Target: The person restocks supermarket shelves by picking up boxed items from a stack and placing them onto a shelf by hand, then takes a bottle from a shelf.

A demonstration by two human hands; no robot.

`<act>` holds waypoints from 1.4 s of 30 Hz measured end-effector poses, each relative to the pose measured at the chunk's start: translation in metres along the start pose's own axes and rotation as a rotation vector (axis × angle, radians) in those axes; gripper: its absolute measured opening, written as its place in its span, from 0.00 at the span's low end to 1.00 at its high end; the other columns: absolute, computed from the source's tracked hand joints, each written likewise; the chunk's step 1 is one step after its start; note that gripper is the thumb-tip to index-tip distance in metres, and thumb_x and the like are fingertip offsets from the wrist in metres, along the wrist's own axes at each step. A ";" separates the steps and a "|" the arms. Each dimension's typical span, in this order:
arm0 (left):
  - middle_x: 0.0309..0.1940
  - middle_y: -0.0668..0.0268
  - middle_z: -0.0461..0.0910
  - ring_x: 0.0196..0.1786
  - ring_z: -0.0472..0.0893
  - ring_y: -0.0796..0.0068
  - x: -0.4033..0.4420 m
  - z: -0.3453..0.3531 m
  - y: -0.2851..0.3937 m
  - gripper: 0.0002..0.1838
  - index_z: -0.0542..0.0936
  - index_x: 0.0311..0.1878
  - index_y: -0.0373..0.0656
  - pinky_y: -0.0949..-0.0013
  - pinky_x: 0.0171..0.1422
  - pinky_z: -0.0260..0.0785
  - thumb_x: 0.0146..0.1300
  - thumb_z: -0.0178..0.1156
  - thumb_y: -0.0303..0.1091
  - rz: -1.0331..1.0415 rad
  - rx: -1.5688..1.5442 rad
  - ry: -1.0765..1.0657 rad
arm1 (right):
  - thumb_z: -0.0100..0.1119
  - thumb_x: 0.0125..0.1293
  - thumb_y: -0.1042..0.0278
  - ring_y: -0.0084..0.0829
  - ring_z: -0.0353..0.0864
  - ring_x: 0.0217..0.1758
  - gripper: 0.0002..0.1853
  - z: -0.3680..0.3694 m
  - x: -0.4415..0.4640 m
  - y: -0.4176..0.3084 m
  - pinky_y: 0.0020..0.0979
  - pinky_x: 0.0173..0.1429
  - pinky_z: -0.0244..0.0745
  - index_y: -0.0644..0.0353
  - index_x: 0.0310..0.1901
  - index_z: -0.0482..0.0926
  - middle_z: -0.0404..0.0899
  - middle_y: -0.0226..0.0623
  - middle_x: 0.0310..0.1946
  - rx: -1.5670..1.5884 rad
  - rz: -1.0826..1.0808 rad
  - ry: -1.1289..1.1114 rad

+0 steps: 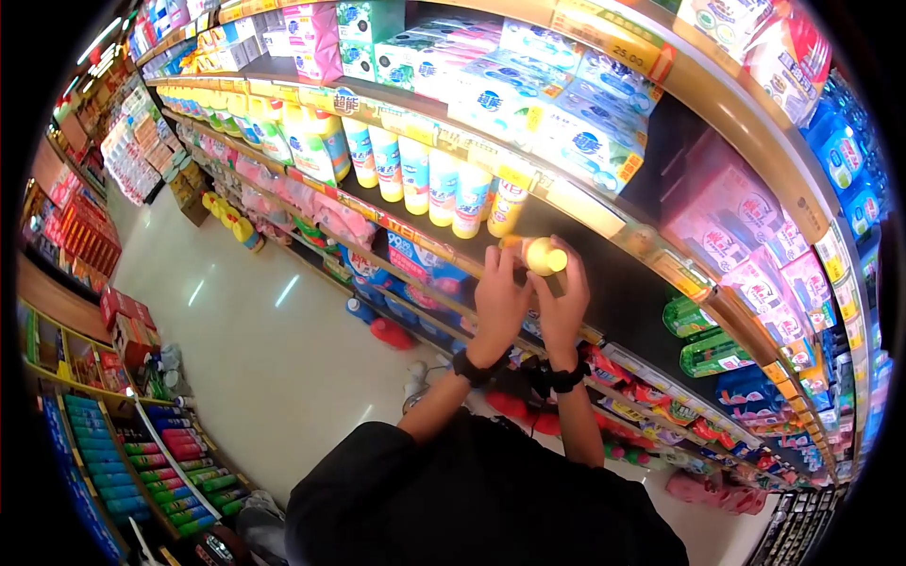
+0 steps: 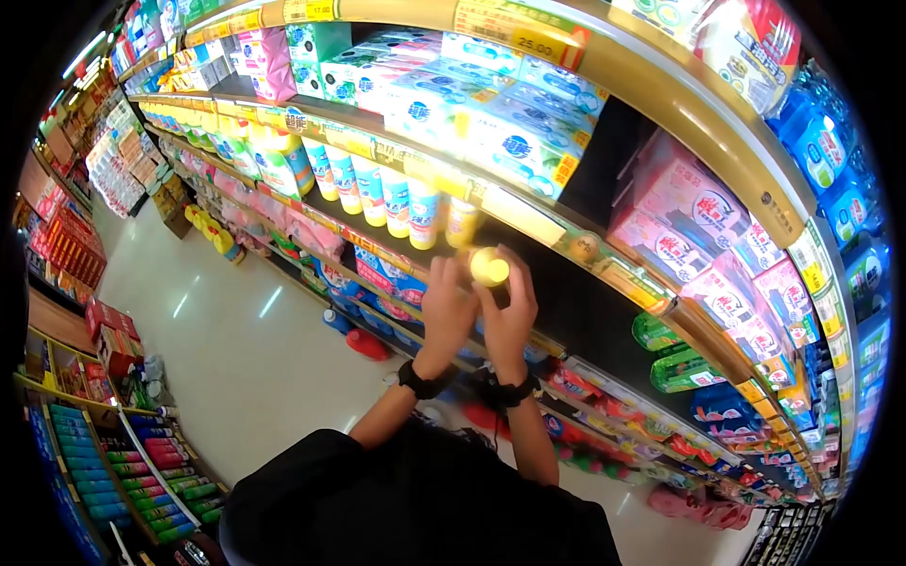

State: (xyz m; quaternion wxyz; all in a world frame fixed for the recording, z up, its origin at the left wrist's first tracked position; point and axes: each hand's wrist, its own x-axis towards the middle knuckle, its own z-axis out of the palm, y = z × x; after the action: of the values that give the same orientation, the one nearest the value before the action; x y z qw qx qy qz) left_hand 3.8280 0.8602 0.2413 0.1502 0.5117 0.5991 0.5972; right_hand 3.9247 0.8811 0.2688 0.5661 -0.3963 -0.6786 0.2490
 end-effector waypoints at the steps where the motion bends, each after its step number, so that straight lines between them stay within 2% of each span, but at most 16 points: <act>1: 0.49 0.52 0.75 0.51 0.80 0.44 -0.004 0.006 0.000 0.26 0.77 0.62 0.43 0.54 0.49 0.76 0.59 0.67 0.25 -0.024 0.015 -0.040 | 0.70 0.63 0.81 0.43 0.81 0.67 0.23 -0.009 -0.002 -0.002 0.36 0.72 0.74 0.64 0.60 0.81 0.81 0.46 0.65 -0.073 0.005 -0.010; 4: 0.51 0.56 0.76 0.52 0.82 0.48 -0.009 0.017 0.011 0.22 0.76 0.55 0.41 0.53 0.52 0.78 0.59 0.71 0.26 0.099 0.007 -0.046 | 0.71 0.62 0.81 0.40 0.83 0.66 0.23 -0.036 -0.003 0.001 0.35 0.71 0.76 0.66 0.60 0.81 0.81 0.44 0.64 -0.127 -0.012 -0.008; 7: 0.58 0.55 0.78 0.59 0.80 0.47 -0.011 0.029 0.007 0.27 0.76 0.61 0.42 0.54 0.60 0.77 0.58 0.72 0.27 0.195 -0.129 -0.102 | 0.71 0.62 0.82 0.35 0.83 0.66 0.24 -0.055 -0.007 -0.002 0.35 0.69 0.78 0.67 0.60 0.81 0.82 0.42 0.65 -0.020 0.124 0.061; 10: 0.65 0.54 0.77 0.64 0.78 0.45 -0.016 0.029 -0.012 0.34 0.74 0.68 0.42 0.56 0.66 0.75 0.57 0.73 0.27 0.242 -0.082 -0.250 | 0.72 0.62 0.82 0.32 0.82 0.66 0.24 -0.065 -0.022 -0.005 0.34 0.68 0.79 0.67 0.61 0.81 0.82 0.42 0.65 -0.008 0.082 0.078; 11: 0.68 0.53 0.76 0.67 0.77 0.46 -0.017 0.021 -0.013 0.39 0.71 0.72 0.42 0.56 0.69 0.73 0.55 0.74 0.28 0.214 -0.144 -0.319 | 0.71 0.63 0.82 0.31 0.82 0.67 0.24 -0.067 -0.026 -0.013 0.33 0.68 0.79 0.67 0.62 0.81 0.82 0.43 0.65 -0.034 0.008 0.072; 14: 0.68 0.52 0.76 0.69 0.77 0.48 -0.015 -0.013 -0.008 0.40 0.71 0.73 0.42 0.56 0.69 0.73 0.57 0.75 0.31 0.072 -0.087 -0.440 | 0.72 0.63 0.83 0.32 0.84 0.64 0.27 -0.064 -0.032 -0.032 0.33 0.68 0.80 0.70 0.64 0.79 0.83 0.42 0.63 0.179 0.132 0.116; 15: 0.59 0.53 0.82 0.61 0.83 0.54 -0.020 -0.023 -0.016 0.36 0.75 0.71 0.41 0.60 0.64 0.76 0.60 0.76 0.37 0.071 -0.169 -0.406 | 0.71 0.62 0.83 0.32 0.84 0.62 0.29 -0.060 -0.030 -0.039 0.33 0.68 0.80 0.71 0.66 0.77 0.83 0.41 0.62 0.291 0.166 0.125; 18: 0.47 0.56 0.86 0.50 0.87 0.62 -0.024 -0.067 -0.036 0.31 0.78 0.66 0.39 0.64 0.57 0.77 0.63 0.77 0.41 -0.225 -0.407 -0.680 | 0.70 0.63 0.82 0.32 0.85 0.61 0.31 -0.042 -0.022 -0.028 0.34 0.68 0.79 0.71 0.68 0.75 0.83 0.41 0.60 0.368 0.209 0.014; 19: 0.39 0.58 0.87 0.42 0.86 0.66 -0.030 -0.078 -0.045 0.30 0.80 0.63 0.38 0.66 0.51 0.78 0.63 0.77 0.44 -0.115 -0.441 -0.613 | 0.70 0.63 0.81 0.32 0.85 0.60 0.30 -0.028 -0.017 -0.030 0.34 0.67 0.78 0.71 0.68 0.75 0.83 0.41 0.60 0.359 0.176 -0.046; 20: 0.42 0.57 0.87 0.43 0.86 0.64 -0.028 -0.105 -0.040 0.32 0.79 0.64 0.39 0.65 0.51 0.77 0.63 0.77 0.47 -0.187 -0.351 -0.719 | 0.70 0.64 0.81 0.31 0.86 0.60 0.30 -0.013 -0.013 -0.031 0.34 0.67 0.78 0.71 0.68 0.75 0.83 0.41 0.60 0.349 0.142 -0.108; 21: 0.43 0.57 0.87 0.44 0.86 0.64 -0.032 -0.121 -0.042 0.31 0.79 0.63 0.39 0.64 0.52 0.77 0.63 0.76 0.48 -0.164 -0.351 -0.684 | 0.69 0.64 0.81 0.31 0.85 0.60 0.30 0.002 -0.011 -0.032 0.33 0.66 0.78 0.71 0.69 0.73 0.82 0.42 0.60 0.370 0.152 -0.187; 22: 0.44 0.56 0.86 0.45 0.87 0.64 -0.037 -0.138 -0.045 0.31 0.80 0.63 0.39 0.64 0.53 0.77 0.64 0.76 0.49 -0.150 -0.348 -0.646 | 0.64 0.68 0.82 0.33 0.80 0.68 0.30 0.019 -0.009 -0.034 0.33 0.70 0.74 0.71 0.72 0.69 0.80 0.45 0.65 0.384 0.142 -0.287; 28: 0.53 0.61 0.84 0.57 0.83 0.72 -0.059 -0.226 -0.073 0.35 0.70 0.73 0.41 0.66 0.61 0.75 0.72 0.70 0.49 -0.379 -0.534 -0.331 | 0.62 0.75 0.72 0.29 0.78 0.68 0.33 0.148 -0.013 -0.054 0.31 0.72 0.69 0.68 0.78 0.63 0.78 0.42 0.66 0.630 0.352 -0.613; 31: 0.59 0.61 0.81 0.59 0.81 0.73 -0.059 -0.275 -0.081 0.35 0.70 0.72 0.38 0.67 0.63 0.74 0.72 0.70 0.49 -0.468 -0.660 -0.157 | 0.62 0.74 0.77 0.32 0.80 0.65 0.35 0.213 -0.018 -0.072 0.34 0.70 0.74 0.66 0.79 0.60 0.78 0.44 0.64 0.699 0.432 -0.807; 38: 0.55 0.60 0.84 0.55 0.83 0.72 -0.065 -0.389 -0.114 0.36 0.71 0.71 0.39 0.67 0.61 0.76 0.69 0.74 0.48 -0.556 -0.382 0.078 | 0.63 0.74 0.76 0.29 0.82 0.62 0.36 0.356 -0.051 -0.113 0.32 0.66 0.78 0.62 0.80 0.60 0.79 0.43 0.63 0.755 0.438 -1.117; 42: 0.54 0.60 0.85 0.56 0.84 0.71 -0.060 -0.441 -0.119 0.37 0.70 0.72 0.39 0.66 0.61 0.77 0.68 0.74 0.47 -0.665 -0.387 0.230 | 0.65 0.73 0.75 0.28 0.83 0.61 0.39 0.417 -0.068 -0.135 0.30 0.63 0.80 0.61 0.81 0.59 0.79 0.42 0.63 0.733 0.388 -1.226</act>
State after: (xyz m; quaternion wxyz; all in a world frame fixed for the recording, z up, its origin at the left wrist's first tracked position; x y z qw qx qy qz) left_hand 3.4532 0.5926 0.2190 0.3610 0.1821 0.6214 0.6711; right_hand 3.4902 0.7961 0.2384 0.1272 -0.0842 -0.6642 0.7318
